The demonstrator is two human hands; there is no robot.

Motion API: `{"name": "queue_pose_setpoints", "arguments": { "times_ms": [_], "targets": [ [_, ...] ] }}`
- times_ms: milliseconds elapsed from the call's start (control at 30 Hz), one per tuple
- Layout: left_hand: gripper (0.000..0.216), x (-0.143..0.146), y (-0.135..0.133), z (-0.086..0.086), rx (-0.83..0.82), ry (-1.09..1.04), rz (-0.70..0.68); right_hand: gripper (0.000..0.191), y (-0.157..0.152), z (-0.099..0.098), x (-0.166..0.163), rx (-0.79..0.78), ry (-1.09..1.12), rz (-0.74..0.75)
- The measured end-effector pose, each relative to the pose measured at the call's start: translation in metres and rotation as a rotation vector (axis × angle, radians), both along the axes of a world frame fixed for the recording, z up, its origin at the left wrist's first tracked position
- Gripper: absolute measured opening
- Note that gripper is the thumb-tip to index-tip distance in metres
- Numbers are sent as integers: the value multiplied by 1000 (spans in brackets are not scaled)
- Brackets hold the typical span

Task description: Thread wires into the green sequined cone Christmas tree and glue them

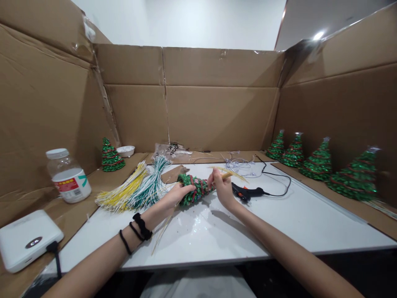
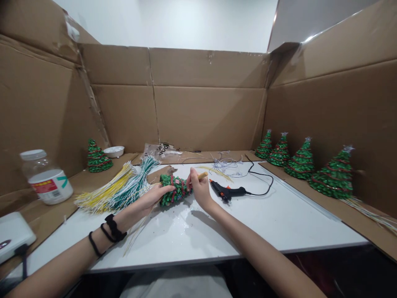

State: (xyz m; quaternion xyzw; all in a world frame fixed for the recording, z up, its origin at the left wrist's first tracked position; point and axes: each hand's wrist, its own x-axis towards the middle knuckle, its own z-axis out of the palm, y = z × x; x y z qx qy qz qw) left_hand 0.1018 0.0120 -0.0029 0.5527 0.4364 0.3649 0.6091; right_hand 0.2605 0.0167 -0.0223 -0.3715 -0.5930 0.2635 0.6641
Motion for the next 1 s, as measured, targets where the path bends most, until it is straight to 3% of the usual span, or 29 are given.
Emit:
{"name": "queue_pose_setpoints", "arguments": {
  "times_ms": [1000],
  "targets": [
    [39, -3, 6, -7, 31, 36, 19, 56, -2, 2, -1, -16, -43, 9]
  ]
}}
